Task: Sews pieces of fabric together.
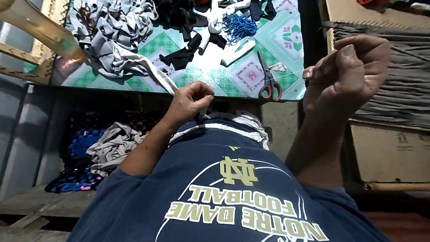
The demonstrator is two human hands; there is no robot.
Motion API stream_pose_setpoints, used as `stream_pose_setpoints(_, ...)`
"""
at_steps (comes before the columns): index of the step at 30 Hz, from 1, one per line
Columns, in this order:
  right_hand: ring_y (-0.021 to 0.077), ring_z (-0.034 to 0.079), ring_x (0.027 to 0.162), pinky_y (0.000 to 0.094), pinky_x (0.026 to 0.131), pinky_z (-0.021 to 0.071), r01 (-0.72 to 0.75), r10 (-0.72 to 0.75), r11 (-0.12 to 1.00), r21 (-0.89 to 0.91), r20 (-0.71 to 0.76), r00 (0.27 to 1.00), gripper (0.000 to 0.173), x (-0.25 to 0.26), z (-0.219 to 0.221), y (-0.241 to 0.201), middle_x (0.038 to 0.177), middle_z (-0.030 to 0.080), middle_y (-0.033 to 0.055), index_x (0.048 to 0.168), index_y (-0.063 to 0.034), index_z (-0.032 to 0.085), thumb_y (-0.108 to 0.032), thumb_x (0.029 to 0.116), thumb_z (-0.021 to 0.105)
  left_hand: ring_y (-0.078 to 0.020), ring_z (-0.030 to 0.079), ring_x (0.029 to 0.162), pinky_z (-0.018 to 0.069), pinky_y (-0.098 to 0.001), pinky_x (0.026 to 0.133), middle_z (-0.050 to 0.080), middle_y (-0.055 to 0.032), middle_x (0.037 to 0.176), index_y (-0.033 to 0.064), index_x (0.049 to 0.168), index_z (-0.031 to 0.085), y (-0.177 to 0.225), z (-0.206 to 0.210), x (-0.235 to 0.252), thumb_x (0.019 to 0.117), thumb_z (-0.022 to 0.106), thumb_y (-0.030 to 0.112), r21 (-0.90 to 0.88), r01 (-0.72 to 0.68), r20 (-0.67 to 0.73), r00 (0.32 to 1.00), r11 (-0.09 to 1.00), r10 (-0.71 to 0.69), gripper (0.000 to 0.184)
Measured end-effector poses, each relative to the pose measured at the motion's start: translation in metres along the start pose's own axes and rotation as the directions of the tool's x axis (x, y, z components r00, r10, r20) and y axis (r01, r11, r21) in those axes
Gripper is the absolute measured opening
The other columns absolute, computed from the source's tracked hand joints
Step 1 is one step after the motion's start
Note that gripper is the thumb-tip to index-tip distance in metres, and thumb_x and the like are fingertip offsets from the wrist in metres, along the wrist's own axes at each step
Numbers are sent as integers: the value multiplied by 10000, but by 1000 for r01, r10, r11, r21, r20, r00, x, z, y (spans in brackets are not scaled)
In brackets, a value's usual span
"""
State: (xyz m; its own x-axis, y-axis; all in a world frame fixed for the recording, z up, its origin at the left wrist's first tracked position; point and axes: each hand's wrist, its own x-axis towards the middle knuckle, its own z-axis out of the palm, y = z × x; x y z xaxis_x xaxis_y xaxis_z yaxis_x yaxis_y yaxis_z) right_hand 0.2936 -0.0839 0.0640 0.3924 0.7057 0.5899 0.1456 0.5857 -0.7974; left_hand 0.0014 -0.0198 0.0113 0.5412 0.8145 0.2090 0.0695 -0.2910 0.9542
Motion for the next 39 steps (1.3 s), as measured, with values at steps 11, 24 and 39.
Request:
stream_pose_setpoints(11, 41, 627, 677, 257, 660, 586, -191, 223, 962, -193, 158, 962, 137, 19, 9, 54, 841, 631, -61, 1129, -52, 560, -73, 1044, 454, -91, 626, 884, 535, -244, 767, 655, -82, 1054, 26, 1009, 686, -14, -5, 0, 955, 602, 112, 313, -65, 226, 974, 948, -7, 131)
stream_pose_setpoints(24, 595, 484, 1254, 757, 955, 402, -118, 689, 139, -983, 10, 725, 478, -19, -20, 82, 1362, 501, 378, 1369, 47, 566, -75, 923, 687, -78, 646, 718, 580, -254, 677, 643, 4, 852, 87, 988, 568, -13, -3, 8, 1038, 493, 76, -314, 412, 21, 904, 855, -427, 92)
stream_pose_setpoints(39, 248, 663, 864, 430, 724, 563, -273, 627, 688, -672, 361, 691, 573, -24, -36, 69, 1250, 628, 203, 1481, -8, 413, -19, 934, 582, -101, 664, 669, 593, -267, 635, 653, -14, 800, 69, 1040, 531, -6, -4, 19, 1086, 409, 104, -346, 429, 26, 893, 834, -449, 135)
